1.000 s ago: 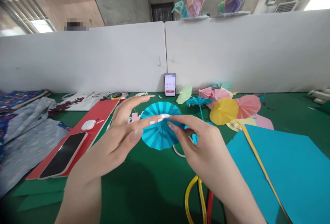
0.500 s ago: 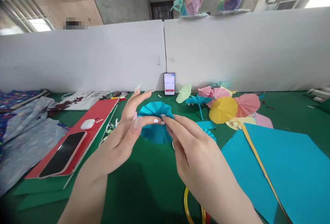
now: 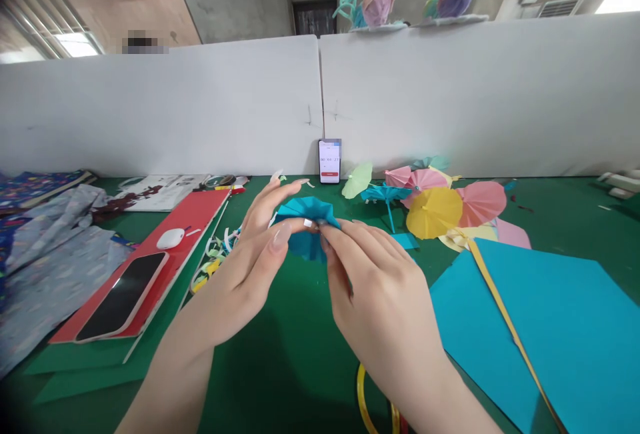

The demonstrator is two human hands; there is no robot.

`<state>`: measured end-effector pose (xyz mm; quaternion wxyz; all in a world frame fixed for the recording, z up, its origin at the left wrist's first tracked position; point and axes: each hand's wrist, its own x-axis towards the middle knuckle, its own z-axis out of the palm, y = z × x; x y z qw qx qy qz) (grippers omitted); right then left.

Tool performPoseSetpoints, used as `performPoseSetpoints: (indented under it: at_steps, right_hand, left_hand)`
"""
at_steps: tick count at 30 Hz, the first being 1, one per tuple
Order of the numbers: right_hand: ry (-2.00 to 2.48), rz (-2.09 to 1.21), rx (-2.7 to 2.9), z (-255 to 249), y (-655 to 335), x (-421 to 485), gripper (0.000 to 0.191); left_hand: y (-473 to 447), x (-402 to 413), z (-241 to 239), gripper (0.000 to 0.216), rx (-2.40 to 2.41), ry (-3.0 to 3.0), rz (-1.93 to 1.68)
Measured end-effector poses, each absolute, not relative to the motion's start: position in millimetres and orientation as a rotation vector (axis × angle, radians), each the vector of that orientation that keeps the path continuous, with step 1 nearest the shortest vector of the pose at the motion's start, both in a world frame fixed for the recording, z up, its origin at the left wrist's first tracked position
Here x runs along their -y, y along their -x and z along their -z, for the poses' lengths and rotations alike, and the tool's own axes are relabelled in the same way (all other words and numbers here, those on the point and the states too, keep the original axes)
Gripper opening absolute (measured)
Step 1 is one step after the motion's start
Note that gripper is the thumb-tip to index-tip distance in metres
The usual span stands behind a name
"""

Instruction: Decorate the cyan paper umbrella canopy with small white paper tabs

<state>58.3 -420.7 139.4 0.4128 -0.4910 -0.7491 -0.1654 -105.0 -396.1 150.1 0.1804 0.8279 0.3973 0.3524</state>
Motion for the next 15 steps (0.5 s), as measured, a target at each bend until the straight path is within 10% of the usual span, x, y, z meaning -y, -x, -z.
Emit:
performPoseSetpoints:
  at_steps: [15]
  right_hand:
    - [1.275,0.256,1.856,-139.2,-60.0,416.5,0.019]
  left_hand:
    - [101.5,398.8,-152.8,0.025,-1.345,-2.381,-1.041]
